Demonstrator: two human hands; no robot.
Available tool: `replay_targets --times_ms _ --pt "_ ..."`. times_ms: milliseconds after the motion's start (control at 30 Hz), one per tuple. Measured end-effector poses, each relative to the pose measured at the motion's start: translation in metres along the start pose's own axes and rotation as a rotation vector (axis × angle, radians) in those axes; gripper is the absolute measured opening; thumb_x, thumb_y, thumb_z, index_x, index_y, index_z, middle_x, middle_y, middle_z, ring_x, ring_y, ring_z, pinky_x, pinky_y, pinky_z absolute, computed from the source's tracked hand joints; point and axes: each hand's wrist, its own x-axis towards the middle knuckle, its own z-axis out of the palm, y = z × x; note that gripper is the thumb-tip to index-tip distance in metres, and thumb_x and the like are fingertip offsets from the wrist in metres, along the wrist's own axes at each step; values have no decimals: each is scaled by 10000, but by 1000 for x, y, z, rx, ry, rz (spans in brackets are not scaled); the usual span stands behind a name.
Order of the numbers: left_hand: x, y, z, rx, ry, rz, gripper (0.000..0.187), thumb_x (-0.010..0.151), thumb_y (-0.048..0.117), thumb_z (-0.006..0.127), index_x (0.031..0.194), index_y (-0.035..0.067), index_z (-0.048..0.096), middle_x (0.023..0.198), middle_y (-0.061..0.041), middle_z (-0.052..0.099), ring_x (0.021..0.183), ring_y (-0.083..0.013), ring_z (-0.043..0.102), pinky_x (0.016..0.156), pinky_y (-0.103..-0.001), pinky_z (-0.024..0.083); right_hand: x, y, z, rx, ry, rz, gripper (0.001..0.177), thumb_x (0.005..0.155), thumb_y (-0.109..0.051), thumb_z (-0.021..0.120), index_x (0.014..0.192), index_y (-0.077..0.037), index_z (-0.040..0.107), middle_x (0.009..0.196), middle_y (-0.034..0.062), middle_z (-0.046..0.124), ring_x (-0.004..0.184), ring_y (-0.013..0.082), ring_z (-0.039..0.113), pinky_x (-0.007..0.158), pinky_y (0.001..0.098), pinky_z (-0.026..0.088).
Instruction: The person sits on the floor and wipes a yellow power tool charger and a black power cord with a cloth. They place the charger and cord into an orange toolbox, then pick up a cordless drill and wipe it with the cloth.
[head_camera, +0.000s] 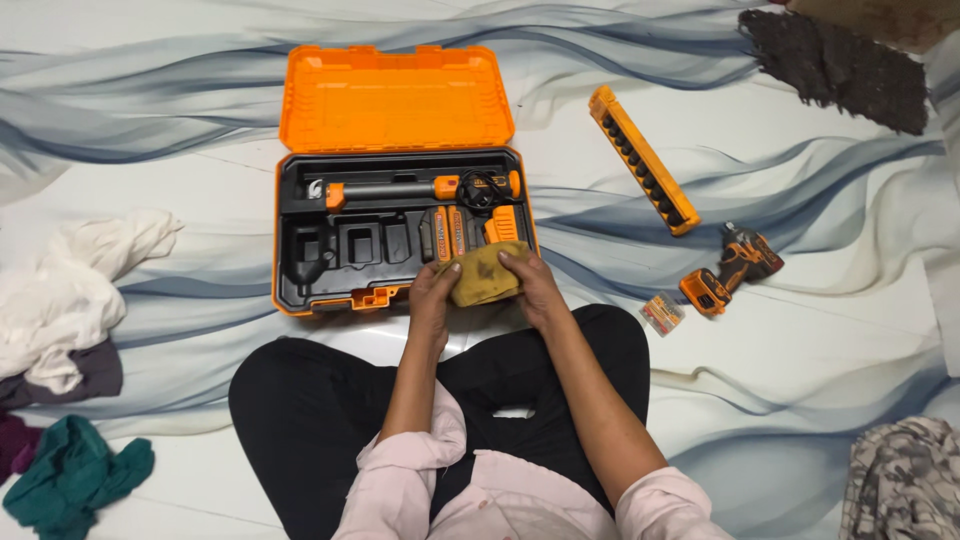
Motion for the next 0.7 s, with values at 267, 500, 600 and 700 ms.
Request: replay_targets --times_ms 267,500,600,700 --pt "-11 25 -6 257 -95 -10 588 849 190 741 1395 53 572 1185 -117 713 1066 -193 675 907 -300 531 1 -7 -7 -41 -44 -8 346 943 -225 715 1214 -19 652 1099 88 744 996 182 724 904 325 580" --pt "-23 37 4 446 -285 58 542 853 189 760 1358 46 624 1280 -129 698 1162 -210 665 995 -321 512 -3 -9 -12 -112 -145 89 381 938 -252 730 1213 -1 647 1064 94 742 955 180 722 876 326 582" --pt "-23 33 2 475 -248 -61 420 880 208 755 1251 19 699 1109 -115 755 982 -192 713 871 -314 556 -3 -9 -11 -152 -132 90 383 922 -252 743 1201 -5 653 1048 86 743 942 166 726 861 315 587" --pt "-19 24 -4 407 -261 -107 335 911 220 727 1164 1 728 974 -84 763 828 -150 701 737 -298 559 -2 -8 -7 -296 -34 2 345 882 -229 778 1139 -12 703 999 91 758 884 167 730 812 299 589"
